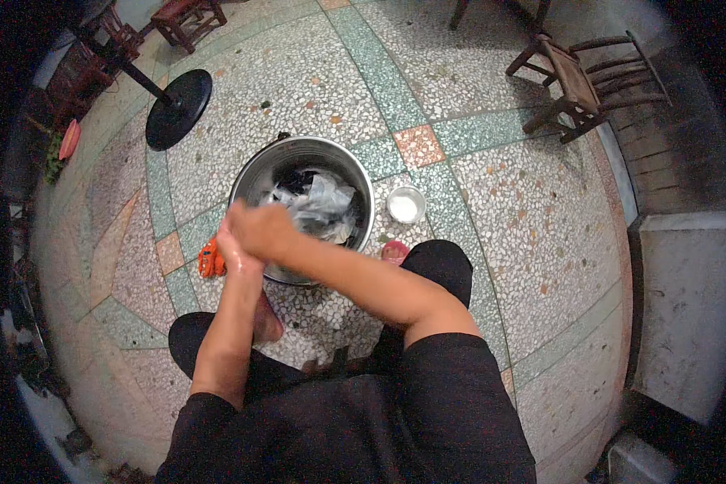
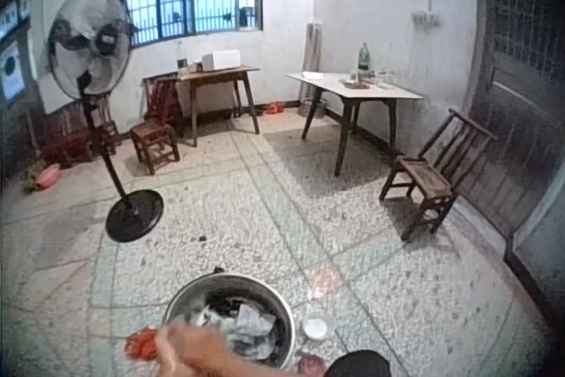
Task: Hand washing clothes in a metal bucket on the floor.
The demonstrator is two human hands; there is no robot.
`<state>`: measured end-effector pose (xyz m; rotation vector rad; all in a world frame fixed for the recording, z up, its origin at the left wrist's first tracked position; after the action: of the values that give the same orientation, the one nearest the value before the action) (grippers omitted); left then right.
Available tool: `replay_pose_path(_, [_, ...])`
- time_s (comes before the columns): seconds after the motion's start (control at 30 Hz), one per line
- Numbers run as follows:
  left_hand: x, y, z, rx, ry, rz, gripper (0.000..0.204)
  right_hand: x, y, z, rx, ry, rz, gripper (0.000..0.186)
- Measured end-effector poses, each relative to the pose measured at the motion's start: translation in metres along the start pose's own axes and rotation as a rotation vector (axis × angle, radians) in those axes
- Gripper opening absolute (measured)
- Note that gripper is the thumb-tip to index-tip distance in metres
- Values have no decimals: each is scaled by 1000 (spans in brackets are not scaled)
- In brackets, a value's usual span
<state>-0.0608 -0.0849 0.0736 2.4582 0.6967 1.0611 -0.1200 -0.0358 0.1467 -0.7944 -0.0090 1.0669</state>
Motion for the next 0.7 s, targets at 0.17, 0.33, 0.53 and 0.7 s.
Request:
replay_pose_path(0.17, [-30, -1, 34, 137, -738, -156, 21, 6, -41, 23, -215, 177, 266, 16])
replay_pose_path(0.33, [19, -13, 0, -137, 353, -37, 27, -4, 38, -9, -51, 68, -74, 17])
replay_pose_path(0.53, [-7, -6, 26, 193, -431, 134, 34, 2, -20, -4, -123, 1, 133, 21])
replay_pose_path(0.7, [-2, -2, 31, -96, 362, -154, 31, -2, 17, -7, -126, 46, -45, 17])
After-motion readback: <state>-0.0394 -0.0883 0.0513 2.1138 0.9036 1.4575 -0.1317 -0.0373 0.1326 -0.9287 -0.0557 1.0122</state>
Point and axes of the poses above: each hand's wrist, its own x-axis away from the middle knuckle, its own z-axis out of the back of the hand, y = z × x, the point moved 7 cm from there along -x, towards the middle knuckle
